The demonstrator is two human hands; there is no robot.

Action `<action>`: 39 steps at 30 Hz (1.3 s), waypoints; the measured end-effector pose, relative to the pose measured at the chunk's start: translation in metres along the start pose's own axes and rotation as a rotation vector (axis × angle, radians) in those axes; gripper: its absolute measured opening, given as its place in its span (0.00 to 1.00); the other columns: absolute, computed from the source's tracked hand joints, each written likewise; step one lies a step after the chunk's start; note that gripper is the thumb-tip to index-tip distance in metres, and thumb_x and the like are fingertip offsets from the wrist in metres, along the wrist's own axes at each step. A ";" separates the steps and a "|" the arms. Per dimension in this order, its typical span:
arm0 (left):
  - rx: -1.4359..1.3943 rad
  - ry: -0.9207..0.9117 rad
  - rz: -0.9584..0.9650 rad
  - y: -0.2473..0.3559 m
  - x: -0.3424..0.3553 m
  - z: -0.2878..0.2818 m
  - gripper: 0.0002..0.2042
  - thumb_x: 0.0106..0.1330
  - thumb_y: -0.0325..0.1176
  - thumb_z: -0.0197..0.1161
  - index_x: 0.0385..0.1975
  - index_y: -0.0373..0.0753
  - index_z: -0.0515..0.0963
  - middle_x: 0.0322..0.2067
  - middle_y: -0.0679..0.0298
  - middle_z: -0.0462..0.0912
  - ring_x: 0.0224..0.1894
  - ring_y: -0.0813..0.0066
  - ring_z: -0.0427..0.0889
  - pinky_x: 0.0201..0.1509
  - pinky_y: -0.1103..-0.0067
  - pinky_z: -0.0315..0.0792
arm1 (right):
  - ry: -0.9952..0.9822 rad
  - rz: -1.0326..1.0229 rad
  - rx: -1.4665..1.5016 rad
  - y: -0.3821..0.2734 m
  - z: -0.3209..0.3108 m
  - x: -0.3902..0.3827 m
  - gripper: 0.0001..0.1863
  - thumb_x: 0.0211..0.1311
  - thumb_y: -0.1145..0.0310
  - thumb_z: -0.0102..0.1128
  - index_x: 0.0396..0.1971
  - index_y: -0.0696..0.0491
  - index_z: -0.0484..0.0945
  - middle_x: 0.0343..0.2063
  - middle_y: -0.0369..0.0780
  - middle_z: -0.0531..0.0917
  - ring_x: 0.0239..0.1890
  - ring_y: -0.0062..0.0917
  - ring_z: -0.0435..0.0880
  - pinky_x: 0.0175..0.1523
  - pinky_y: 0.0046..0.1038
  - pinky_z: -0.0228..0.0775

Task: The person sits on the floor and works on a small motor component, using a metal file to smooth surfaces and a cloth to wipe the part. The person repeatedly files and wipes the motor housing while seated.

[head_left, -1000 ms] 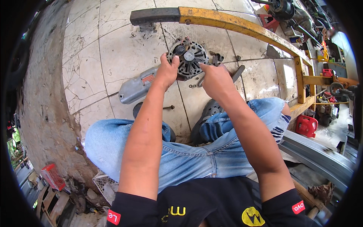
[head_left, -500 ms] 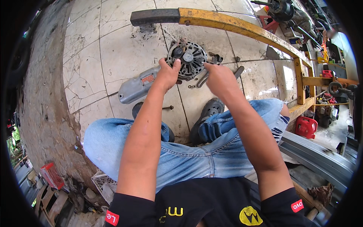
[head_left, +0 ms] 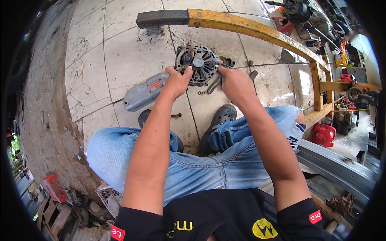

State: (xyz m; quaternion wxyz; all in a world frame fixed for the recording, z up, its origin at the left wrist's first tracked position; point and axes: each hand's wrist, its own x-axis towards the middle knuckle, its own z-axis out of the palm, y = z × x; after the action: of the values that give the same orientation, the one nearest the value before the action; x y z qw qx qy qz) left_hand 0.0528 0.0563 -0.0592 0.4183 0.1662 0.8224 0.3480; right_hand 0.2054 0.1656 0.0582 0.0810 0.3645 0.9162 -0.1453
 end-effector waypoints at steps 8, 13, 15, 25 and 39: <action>-0.013 0.012 0.010 -0.004 0.002 0.002 0.40 0.67 0.63 0.52 0.58 0.31 0.47 0.31 0.53 0.77 0.25 0.70 0.74 0.21 0.74 0.67 | 0.001 0.014 0.012 -0.005 0.004 -0.004 0.23 0.59 0.75 0.49 0.54 0.48 0.81 0.35 0.50 0.85 0.43 0.46 0.83 0.49 0.44 0.75; 0.008 0.014 -0.006 0.002 -0.003 -0.001 0.40 0.67 0.63 0.52 0.58 0.31 0.48 0.32 0.54 0.76 0.25 0.70 0.74 0.21 0.74 0.67 | -0.001 -0.040 0.011 -0.012 0.010 -0.002 0.19 0.61 0.74 0.49 0.50 0.50 0.80 0.34 0.50 0.85 0.42 0.46 0.85 0.48 0.44 0.76; -0.012 -0.019 -0.018 0.010 -0.008 -0.002 0.40 0.68 0.62 0.51 0.58 0.28 0.47 0.39 0.46 0.76 0.35 0.62 0.75 0.34 0.72 0.67 | -0.012 -0.078 0.010 -0.005 0.016 -0.001 0.18 0.62 0.74 0.49 0.51 0.50 0.80 0.35 0.50 0.85 0.40 0.46 0.86 0.46 0.45 0.77; -0.045 -0.044 -0.020 0.015 -0.016 -0.009 0.41 0.69 0.61 0.51 0.58 0.25 0.46 0.47 0.37 0.76 0.47 0.53 0.78 0.49 0.70 0.70 | -0.009 -0.036 0.066 0.007 0.008 0.002 0.21 0.58 0.77 0.51 0.52 0.49 0.81 0.36 0.51 0.86 0.42 0.45 0.85 0.49 0.43 0.76; -0.037 -0.069 -0.036 0.022 -0.019 -0.010 0.40 0.71 0.58 0.50 0.58 0.22 0.44 0.51 0.31 0.75 0.55 0.45 0.78 0.60 0.68 0.70 | 0.056 0.101 0.151 0.075 -0.016 0.007 0.22 0.62 0.74 0.49 0.55 0.47 0.80 0.43 0.53 0.84 0.45 0.44 0.85 0.54 0.38 0.75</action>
State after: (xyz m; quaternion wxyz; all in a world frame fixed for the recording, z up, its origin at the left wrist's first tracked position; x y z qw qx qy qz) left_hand 0.0555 0.0572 -0.0285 0.4556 0.1554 0.8038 0.3496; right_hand 0.2518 0.2270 0.0563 0.0349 0.4192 0.8850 -0.1996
